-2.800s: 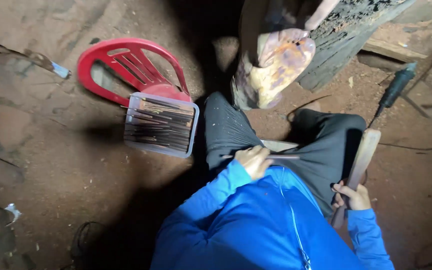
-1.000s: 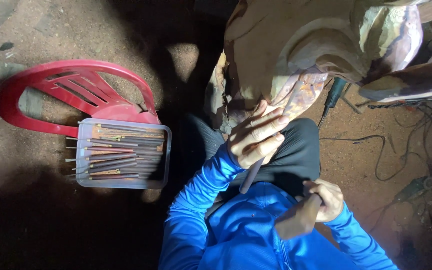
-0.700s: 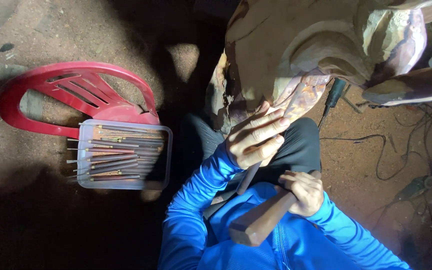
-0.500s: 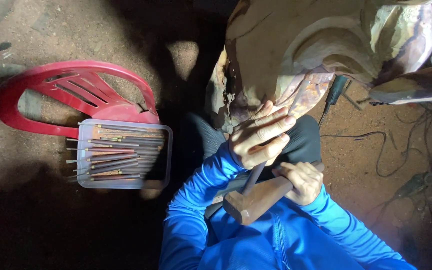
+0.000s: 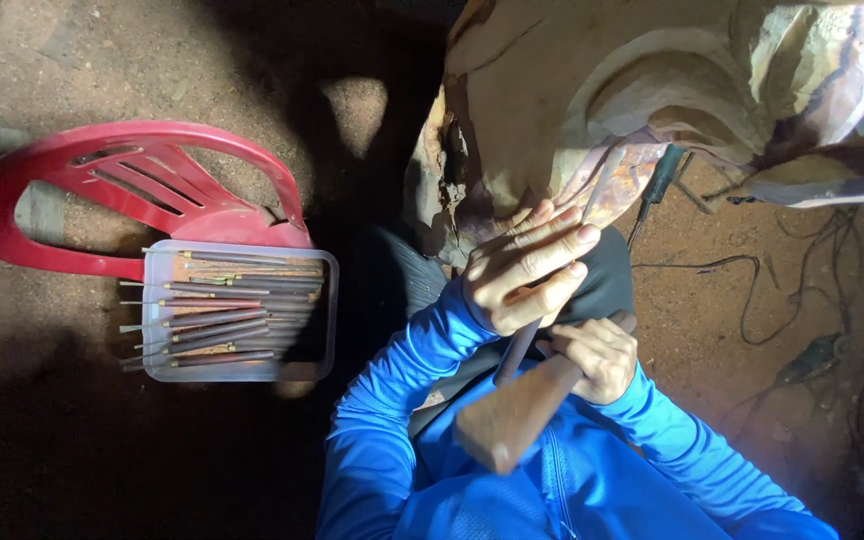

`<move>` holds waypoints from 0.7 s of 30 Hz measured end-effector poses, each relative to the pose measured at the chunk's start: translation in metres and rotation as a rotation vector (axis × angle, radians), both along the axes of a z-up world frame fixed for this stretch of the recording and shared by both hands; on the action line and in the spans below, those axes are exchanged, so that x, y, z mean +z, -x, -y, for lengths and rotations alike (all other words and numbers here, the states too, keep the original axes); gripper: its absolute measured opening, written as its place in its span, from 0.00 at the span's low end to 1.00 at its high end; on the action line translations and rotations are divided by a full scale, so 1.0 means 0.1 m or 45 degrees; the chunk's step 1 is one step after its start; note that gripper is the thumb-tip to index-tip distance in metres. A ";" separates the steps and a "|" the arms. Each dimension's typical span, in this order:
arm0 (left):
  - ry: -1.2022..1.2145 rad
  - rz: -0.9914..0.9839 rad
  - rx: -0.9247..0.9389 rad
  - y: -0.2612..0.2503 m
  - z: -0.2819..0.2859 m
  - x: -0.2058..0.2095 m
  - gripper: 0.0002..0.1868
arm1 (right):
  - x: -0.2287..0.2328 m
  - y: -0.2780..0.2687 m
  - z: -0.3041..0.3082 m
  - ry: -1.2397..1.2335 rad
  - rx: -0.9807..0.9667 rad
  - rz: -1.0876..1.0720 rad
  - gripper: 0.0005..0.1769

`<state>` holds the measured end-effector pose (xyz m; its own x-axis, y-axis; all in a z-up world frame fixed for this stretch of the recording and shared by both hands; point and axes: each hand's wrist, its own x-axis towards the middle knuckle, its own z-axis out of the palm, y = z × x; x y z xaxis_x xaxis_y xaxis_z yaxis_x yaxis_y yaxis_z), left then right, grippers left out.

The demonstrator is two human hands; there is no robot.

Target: Carving a wooden statue using a chisel and mallet.

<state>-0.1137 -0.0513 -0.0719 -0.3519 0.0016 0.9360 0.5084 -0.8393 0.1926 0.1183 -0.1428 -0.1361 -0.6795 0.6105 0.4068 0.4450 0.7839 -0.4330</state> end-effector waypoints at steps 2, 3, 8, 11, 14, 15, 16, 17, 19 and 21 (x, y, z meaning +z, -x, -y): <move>-0.041 -0.009 0.048 -0.01 -0.03 0.01 0.11 | -0.10 -0.06 -0.01 -0.080 0.016 -0.024 0.21; -0.041 -0.009 0.047 -0.01 -0.03 -0.02 0.11 | -0.07 -0.06 -0.03 -0.081 0.015 -0.024 0.21; -0.103 -0.146 0.228 -0.05 -0.12 -0.12 0.10 | -0.04 -0.06 -0.10 -0.148 -0.030 0.000 0.22; -0.121 -0.170 0.257 -0.07 -0.16 -0.17 0.12 | -0.05 -0.12 -0.13 -0.145 -0.067 0.058 0.22; -0.126 -0.192 0.316 -0.09 -0.17 -0.20 0.12 | -0.07 -0.12 -0.11 -0.086 -0.142 0.057 0.19; -0.126 -0.197 0.321 -0.09 -0.18 -0.18 0.12 | -0.10 -0.18 -0.11 -0.086 -0.136 0.052 0.19; -0.146 -0.188 0.340 -0.09 -0.18 -0.17 0.11 | -0.13 -0.23 -0.10 -0.093 -0.099 0.064 0.20; -0.165 -0.180 0.359 -0.09 -0.19 -0.15 0.10 | -0.16 -0.29 -0.08 -0.101 -0.062 0.075 0.20; -0.168 -0.188 0.372 -0.07 -0.17 -0.11 0.10 | -0.18 -0.34 -0.12 -0.159 -0.028 0.080 0.21; -0.175 -0.199 0.371 -0.06 -0.15 -0.08 0.10 | -0.18 -0.34 -0.10 -0.218 -0.009 0.082 0.22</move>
